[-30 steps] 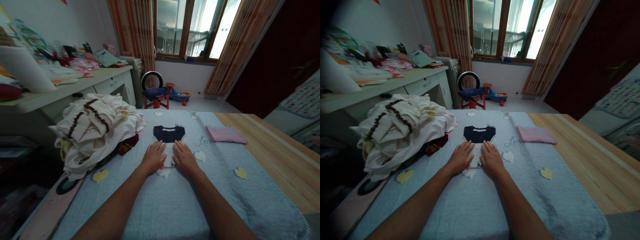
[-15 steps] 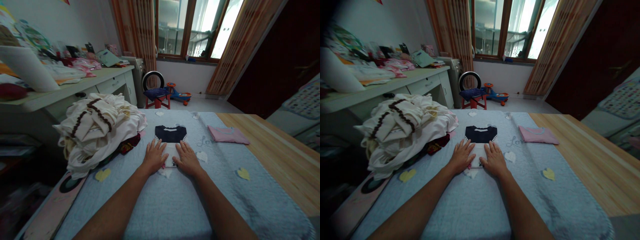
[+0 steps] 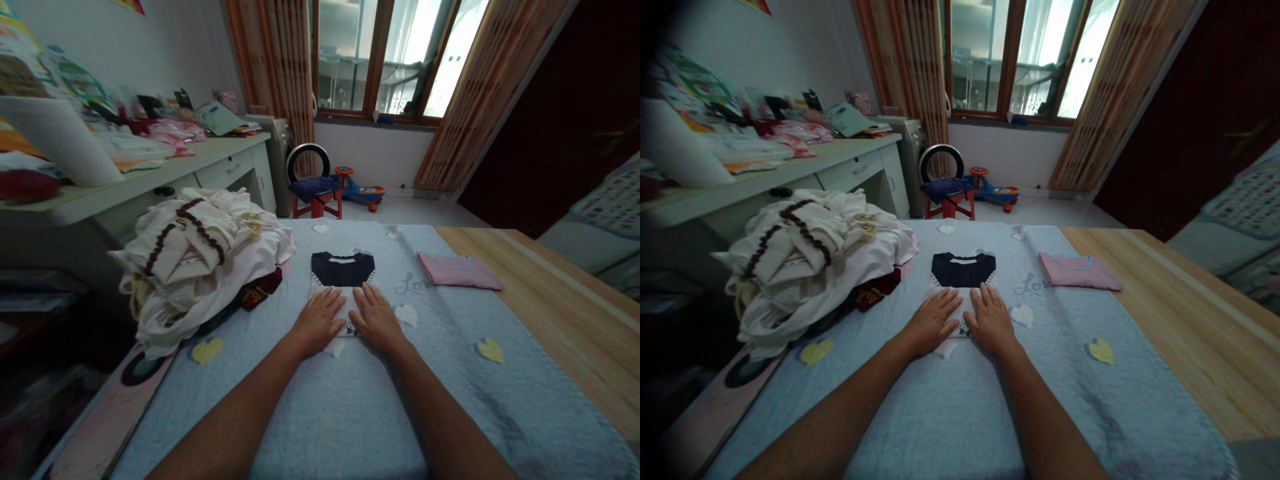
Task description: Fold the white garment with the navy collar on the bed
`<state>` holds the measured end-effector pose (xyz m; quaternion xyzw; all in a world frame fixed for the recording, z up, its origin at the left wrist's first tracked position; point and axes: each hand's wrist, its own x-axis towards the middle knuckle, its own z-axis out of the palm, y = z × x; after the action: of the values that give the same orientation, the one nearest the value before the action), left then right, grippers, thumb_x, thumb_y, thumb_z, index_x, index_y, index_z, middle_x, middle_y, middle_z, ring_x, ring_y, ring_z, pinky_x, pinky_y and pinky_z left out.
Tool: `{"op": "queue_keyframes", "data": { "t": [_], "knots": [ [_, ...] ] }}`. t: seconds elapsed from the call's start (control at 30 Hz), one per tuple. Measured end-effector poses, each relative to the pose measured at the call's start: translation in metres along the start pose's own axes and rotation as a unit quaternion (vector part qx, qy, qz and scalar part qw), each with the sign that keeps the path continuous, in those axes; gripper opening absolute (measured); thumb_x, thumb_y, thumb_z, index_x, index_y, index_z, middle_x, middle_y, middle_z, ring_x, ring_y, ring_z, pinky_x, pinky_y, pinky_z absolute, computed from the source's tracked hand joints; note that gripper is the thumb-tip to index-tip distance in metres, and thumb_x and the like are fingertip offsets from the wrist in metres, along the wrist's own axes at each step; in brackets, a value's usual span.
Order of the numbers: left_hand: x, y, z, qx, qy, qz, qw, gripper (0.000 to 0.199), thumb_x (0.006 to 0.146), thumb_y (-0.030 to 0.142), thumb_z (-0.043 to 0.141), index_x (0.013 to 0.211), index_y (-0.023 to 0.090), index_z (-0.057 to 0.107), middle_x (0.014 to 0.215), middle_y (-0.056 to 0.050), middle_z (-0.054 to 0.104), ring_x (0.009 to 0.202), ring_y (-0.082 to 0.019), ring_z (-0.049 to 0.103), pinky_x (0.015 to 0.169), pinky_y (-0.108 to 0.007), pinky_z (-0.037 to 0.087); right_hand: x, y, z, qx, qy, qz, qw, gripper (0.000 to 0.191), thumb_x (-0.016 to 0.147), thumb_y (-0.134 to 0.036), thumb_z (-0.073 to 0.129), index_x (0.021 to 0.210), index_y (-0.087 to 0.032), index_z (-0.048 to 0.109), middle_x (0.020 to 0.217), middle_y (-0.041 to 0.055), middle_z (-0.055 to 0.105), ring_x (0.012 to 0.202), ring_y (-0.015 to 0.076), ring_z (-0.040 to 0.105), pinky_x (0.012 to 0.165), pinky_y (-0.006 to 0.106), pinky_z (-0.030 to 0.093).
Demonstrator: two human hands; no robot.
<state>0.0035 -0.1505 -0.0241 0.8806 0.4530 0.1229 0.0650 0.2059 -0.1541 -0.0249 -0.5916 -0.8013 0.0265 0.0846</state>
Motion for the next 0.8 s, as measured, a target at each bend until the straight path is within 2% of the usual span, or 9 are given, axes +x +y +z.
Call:
{"op": "queue_keyframes", "data": {
  "t": [0.27,0.5,0.6,0.7,0.8],
  "knots": [
    [0.000,0.000,0.001,0.002,-0.003,-0.003,1.000,0.056,0.098,0.046,0.045,0.149,0.025,0.040,0.160,-0.006,0.035,0.150,-0.025,0.024,0.120,-0.046,0.024,0.001,0.005,0.004,-0.006,-0.003,0.016,1.000,0.066,0.098,-0.048,0.037,0.152,-0.010,0.035,0.161,0.0160,0.028,0.150,0.0280,0.019,0.119,0.044,0.021],
    [0.001,-0.001,0.005,0.001,-0.003,-0.004,1.000,0.058,0.097,0.048,0.047,0.149,0.025,0.040,0.160,-0.005,0.034,0.150,-0.027,0.024,0.121,-0.047,0.024,0.003,-0.003,-0.003,-0.029,-0.022,0.024,0.999,0.067,0.097,-0.045,0.042,0.152,-0.007,0.035,0.159,0.0194,0.030,0.149,0.0310,0.021,0.118,0.045,0.022],
    [0.000,-0.001,0.004,-0.003,-0.002,-0.006,1.000,0.058,0.097,0.048,0.046,0.150,0.025,0.040,0.160,-0.005,0.035,0.150,-0.026,0.024,0.120,-0.047,0.024,0.006,-0.013,-0.007,-0.033,0.008,0.024,0.999,0.060,0.094,-0.038,0.048,0.146,-0.009,0.044,0.157,0.0196,0.034,0.147,0.0337,0.025,0.117,0.047,0.022],
    [-0.001,-0.001,0.002,-0.008,-0.003,-0.007,1.000,0.056,0.098,0.042,0.044,0.151,0.024,0.037,0.160,-0.004,0.034,0.150,-0.025,0.023,0.121,-0.046,0.024,0.007,-0.023,-0.008,-0.017,0.056,0.010,0.998,0.046,0.093,-0.024,0.046,0.137,-0.014,0.053,0.153,0.0162,0.042,0.140,0.0297,0.036,0.115,0.043,0.027],
    [-0.001,-0.001,0.001,-0.012,-0.004,-0.010,1.000,0.053,0.100,0.032,0.038,0.151,0.021,0.036,0.160,-0.005,0.035,0.150,-0.022,0.023,0.121,-0.044,0.023,0.007,-0.027,-0.006,0.007,0.078,0.004,0.997,0.040,0.092,-0.020,0.044,0.131,-0.016,0.057,0.144,0.0149,0.051,0.132,0.0270,0.044,0.112,0.040,0.033]
  ]
}}
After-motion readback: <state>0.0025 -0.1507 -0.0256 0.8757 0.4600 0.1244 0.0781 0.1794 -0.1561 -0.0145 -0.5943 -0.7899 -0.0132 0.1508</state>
